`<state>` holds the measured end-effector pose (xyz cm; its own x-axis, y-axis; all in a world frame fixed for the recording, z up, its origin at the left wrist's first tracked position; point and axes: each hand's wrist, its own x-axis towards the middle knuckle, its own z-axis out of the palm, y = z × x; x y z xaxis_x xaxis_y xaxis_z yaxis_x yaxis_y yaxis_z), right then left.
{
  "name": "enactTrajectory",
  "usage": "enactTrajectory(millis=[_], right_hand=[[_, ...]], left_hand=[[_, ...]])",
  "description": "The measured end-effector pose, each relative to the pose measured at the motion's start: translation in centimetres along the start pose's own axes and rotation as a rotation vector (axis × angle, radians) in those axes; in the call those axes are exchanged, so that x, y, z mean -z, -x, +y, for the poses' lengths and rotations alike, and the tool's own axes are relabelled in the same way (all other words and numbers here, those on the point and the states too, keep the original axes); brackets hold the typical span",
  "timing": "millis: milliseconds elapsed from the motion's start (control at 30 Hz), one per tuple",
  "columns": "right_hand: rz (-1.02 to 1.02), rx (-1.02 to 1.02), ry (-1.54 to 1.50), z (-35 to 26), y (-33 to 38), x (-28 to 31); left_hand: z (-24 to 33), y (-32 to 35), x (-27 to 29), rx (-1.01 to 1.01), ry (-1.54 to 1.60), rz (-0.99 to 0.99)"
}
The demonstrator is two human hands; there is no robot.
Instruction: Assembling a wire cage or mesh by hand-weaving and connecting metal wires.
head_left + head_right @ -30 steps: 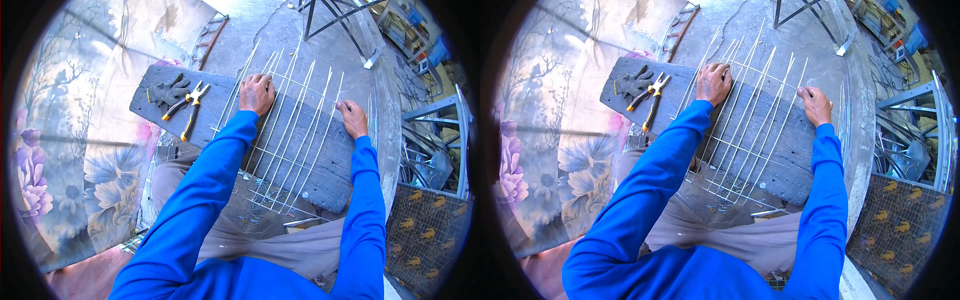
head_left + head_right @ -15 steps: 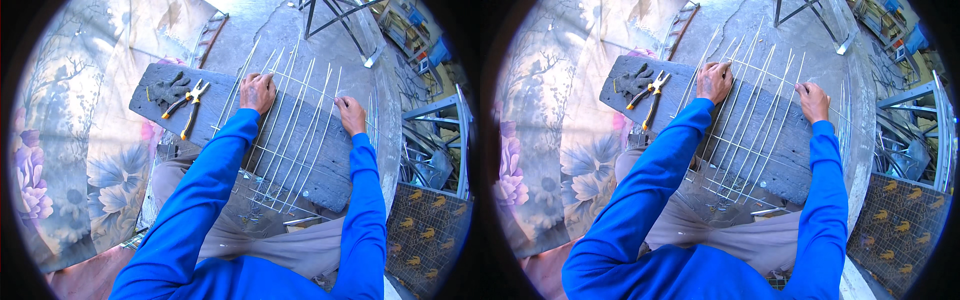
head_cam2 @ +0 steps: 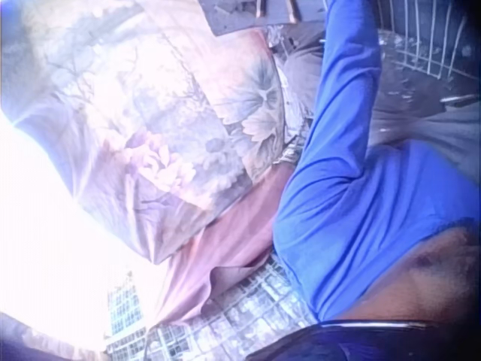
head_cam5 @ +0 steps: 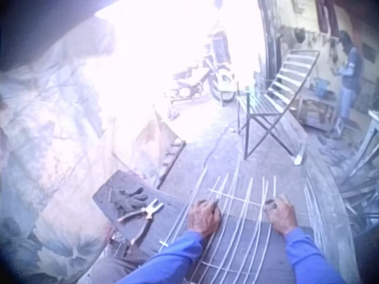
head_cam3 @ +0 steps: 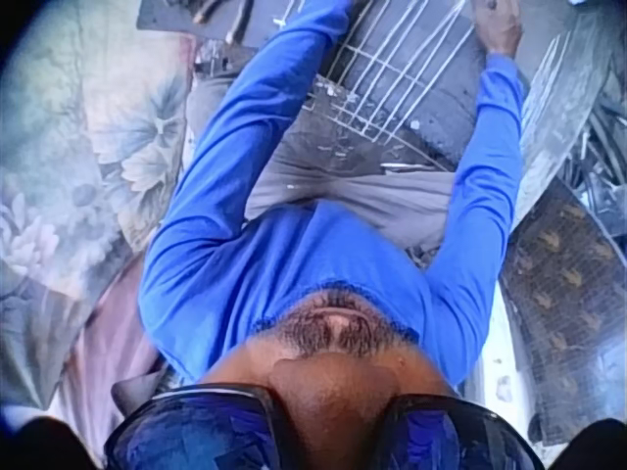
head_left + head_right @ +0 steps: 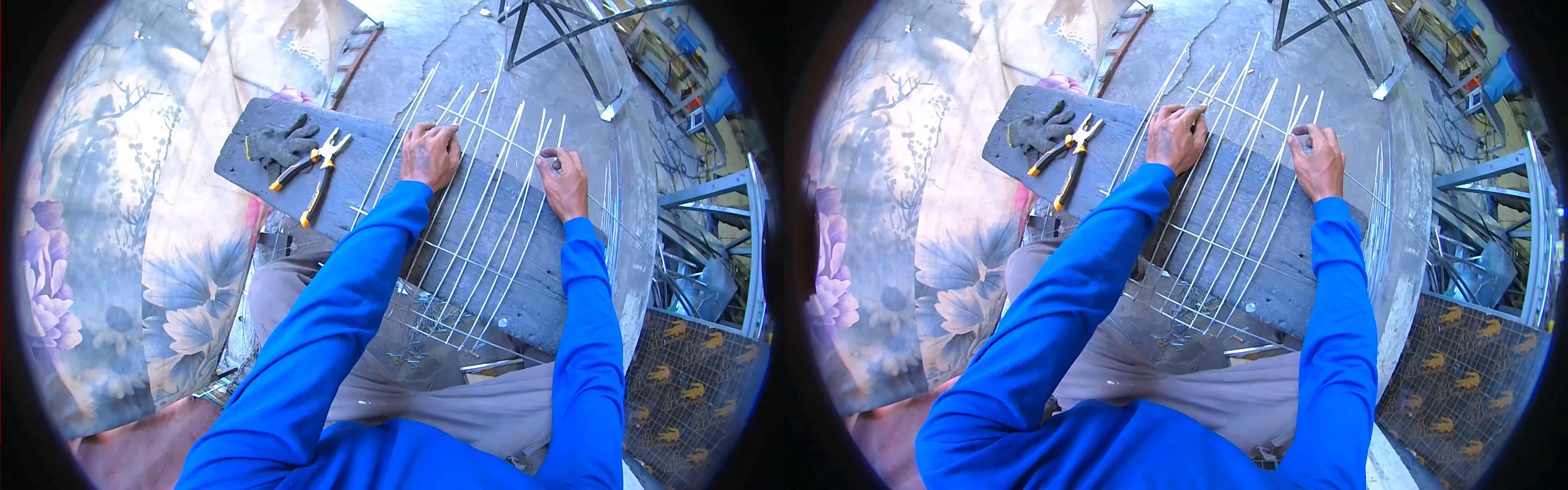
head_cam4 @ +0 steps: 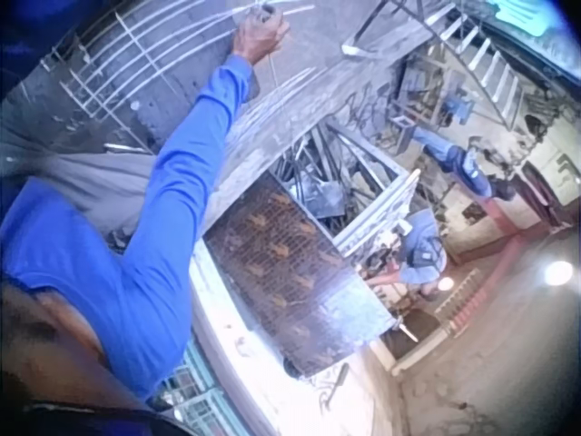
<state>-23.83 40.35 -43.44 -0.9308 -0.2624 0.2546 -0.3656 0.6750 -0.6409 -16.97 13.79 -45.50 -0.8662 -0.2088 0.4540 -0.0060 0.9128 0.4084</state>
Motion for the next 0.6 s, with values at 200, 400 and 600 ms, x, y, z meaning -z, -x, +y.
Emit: enactTrajectory(millis=[200, 400, 600], right_hand=[[-0.013, -0.018, 0.148, 1.6, 0.2, -0.4], [-0.005, -0.058, 0.246, 1.7, 0.6, 0.4], [-0.005, -0.102, 0.240, 1.4, 0.5, -0.4]], left_hand=[[-0.1, 0.1, 0.4, -0.048, 0.022, 0.035], [0.4, -3.0, 5.4, -0.046, 0.192, 0.159], [-5.3, -3.6, 3.5, 0.258, 0.309, -0.073]])
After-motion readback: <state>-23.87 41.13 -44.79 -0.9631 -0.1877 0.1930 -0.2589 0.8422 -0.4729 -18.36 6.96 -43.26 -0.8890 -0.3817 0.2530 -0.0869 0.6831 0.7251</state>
